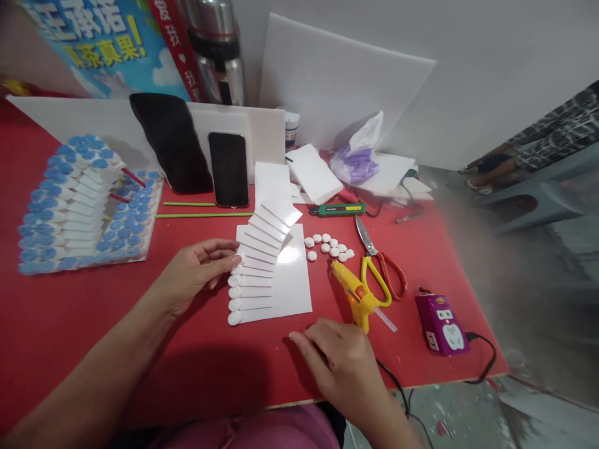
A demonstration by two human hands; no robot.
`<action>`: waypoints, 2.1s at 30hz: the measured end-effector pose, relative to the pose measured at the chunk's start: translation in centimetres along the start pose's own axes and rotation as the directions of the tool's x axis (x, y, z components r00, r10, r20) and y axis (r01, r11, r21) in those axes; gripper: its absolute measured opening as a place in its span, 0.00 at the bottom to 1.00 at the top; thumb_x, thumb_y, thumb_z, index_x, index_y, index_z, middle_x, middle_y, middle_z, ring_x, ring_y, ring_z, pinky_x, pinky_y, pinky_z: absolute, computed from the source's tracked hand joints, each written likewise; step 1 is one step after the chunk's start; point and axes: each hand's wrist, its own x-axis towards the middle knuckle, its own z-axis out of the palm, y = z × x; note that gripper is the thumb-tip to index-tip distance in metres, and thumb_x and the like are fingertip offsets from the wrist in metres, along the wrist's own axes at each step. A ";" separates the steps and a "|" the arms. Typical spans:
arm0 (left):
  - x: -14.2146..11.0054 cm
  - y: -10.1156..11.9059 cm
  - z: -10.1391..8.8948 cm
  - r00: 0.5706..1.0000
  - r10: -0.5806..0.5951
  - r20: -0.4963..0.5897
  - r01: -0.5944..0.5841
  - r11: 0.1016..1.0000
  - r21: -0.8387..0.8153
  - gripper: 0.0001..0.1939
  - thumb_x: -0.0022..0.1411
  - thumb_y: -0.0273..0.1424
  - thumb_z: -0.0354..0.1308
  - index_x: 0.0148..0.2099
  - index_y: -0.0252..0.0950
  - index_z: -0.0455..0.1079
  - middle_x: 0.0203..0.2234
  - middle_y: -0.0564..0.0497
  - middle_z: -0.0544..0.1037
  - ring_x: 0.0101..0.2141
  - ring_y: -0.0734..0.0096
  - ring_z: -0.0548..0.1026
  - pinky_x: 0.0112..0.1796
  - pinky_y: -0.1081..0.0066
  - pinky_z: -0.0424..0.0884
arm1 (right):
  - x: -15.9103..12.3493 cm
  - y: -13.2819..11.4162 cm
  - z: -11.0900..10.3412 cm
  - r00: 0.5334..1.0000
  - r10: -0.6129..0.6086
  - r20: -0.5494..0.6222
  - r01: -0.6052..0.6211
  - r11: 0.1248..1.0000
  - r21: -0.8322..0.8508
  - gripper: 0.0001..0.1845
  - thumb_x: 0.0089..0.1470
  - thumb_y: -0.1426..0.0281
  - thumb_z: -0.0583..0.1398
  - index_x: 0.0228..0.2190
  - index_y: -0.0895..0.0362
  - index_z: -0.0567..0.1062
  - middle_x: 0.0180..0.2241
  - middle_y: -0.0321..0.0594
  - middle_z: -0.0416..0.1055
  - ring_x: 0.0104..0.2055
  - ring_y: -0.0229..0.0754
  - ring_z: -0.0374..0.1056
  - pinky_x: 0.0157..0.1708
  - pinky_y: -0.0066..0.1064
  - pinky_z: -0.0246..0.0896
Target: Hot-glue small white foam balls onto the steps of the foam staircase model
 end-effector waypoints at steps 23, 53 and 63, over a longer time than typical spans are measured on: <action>-6.1 3.2 7.3 0.928 0.324 0.182 -0.363 0.896 0.257 0.09 0.59 0.34 0.69 0.28 0.37 0.78 0.22 0.49 0.79 0.22 0.70 0.74 0.25 0.71 0.69 | -5.0 7.5 -5.5 0.775 0.462 -0.432 -0.536 0.842 -0.059 0.30 0.63 0.50 0.60 0.15 0.53 0.70 0.12 0.32 0.60 0.16 0.37 0.57 0.20 0.30 0.54; -6.6 -0.3 9.9 0.979 -0.051 0.198 0.127 0.910 -0.394 0.15 0.45 0.31 0.79 0.27 0.33 0.76 0.21 0.50 0.79 0.20 0.76 0.73 0.19 0.78 0.67 | -3.5 6.9 -2.9 0.971 0.238 -0.008 -0.238 0.971 -0.024 0.32 0.59 0.65 0.64 0.62 0.56 0.65 0.60 0.54 0.70 0.61 0.57 0.69 0.60 0.57 0.68; -7.5 -0.2 10.1 0.972 0.054 0.230 -0.008 0.981 -0.196 0.14 0.60 0.36 0.70 0.31 0.35 0.70 0.15 0.56 0.76 0.12 0.82 0.64 0.14 0.82 0.57 | -0.9 3.0 1.1 0.992 0.121 -0.021 -0.119 0.909 -0.399 0.16 0.58 0.74 0.58 0.48 0.62 0.71 0.46 0.55 0.72 0.48 0.60 0.66 0.49 0.56 0.67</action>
